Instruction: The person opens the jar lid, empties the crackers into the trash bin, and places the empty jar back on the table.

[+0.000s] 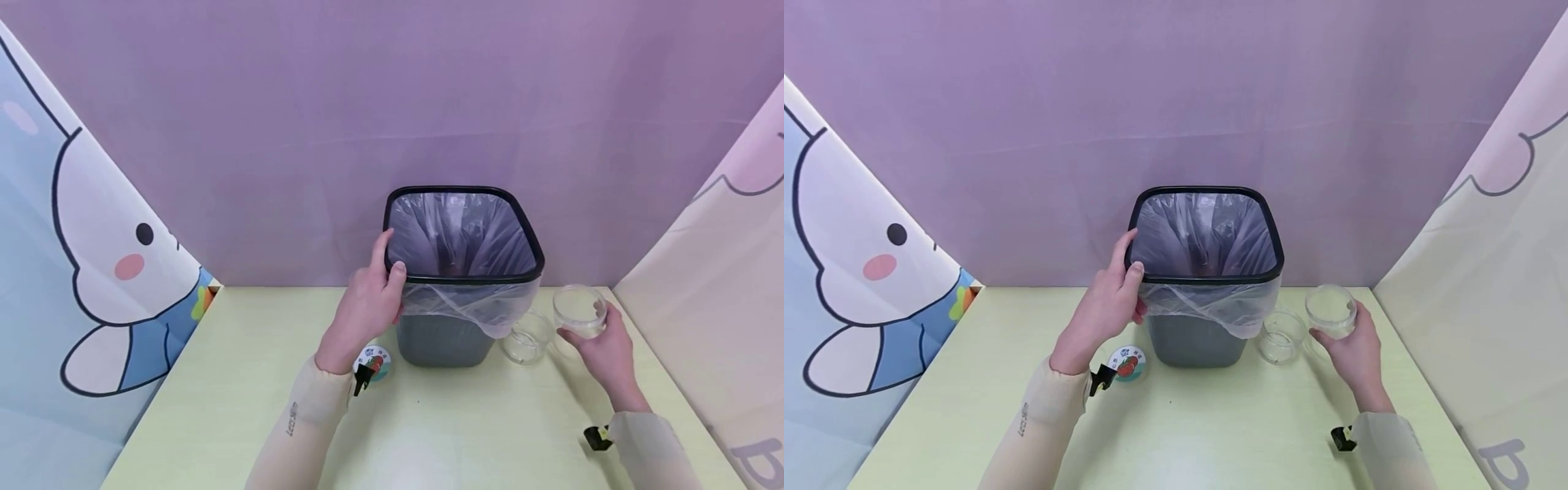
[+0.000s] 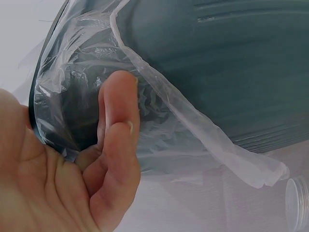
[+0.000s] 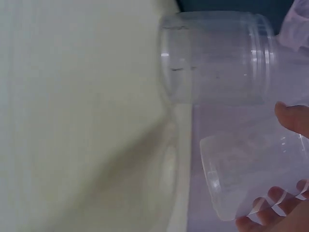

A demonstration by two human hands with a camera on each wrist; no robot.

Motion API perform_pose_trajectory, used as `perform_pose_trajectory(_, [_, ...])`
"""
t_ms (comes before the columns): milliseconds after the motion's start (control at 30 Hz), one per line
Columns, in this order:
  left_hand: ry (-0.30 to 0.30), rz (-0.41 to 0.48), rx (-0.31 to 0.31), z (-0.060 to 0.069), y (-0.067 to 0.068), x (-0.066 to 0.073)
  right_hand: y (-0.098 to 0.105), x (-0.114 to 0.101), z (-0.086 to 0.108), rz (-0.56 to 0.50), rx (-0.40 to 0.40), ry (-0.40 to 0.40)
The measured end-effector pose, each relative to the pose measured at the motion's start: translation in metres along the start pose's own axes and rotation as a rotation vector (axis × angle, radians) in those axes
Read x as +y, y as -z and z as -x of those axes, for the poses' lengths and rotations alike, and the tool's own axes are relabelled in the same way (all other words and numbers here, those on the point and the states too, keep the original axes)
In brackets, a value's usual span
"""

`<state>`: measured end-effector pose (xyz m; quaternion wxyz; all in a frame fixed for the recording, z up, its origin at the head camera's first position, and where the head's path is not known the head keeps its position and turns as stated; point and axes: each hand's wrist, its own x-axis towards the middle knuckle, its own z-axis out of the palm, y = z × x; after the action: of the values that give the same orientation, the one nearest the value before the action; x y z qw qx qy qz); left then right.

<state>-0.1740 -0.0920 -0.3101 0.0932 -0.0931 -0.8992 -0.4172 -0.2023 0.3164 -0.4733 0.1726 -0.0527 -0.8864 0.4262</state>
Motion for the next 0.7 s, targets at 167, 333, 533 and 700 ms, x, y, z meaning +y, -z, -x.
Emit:
perform_pose_trajectory(167, [-0.002,0.001,0.000,0.000,-0.001,0.000,-0.007,0.009,0.005,-0.020,-0.020,-0.035])
perform_pose_trajectory(333, [-0.001,0.003,-0.004,0.000,-0.001,0.000,-0.011,0.015,0.010,-0.053,-0.038,-0.076])
perform_pose_trajectory(533, [0.000,0.005,-0.003,-0.001,-0.001,-0.001,-0.014,0.025,0.013,-0.082,-0.073,-0.120])
perform_pose_trajectory(700, [0.009,0.010,-0.008,-0.001,-0.001,-0.002,-0.016,0.029,0.014,-0.098,-0.096,-0.140])
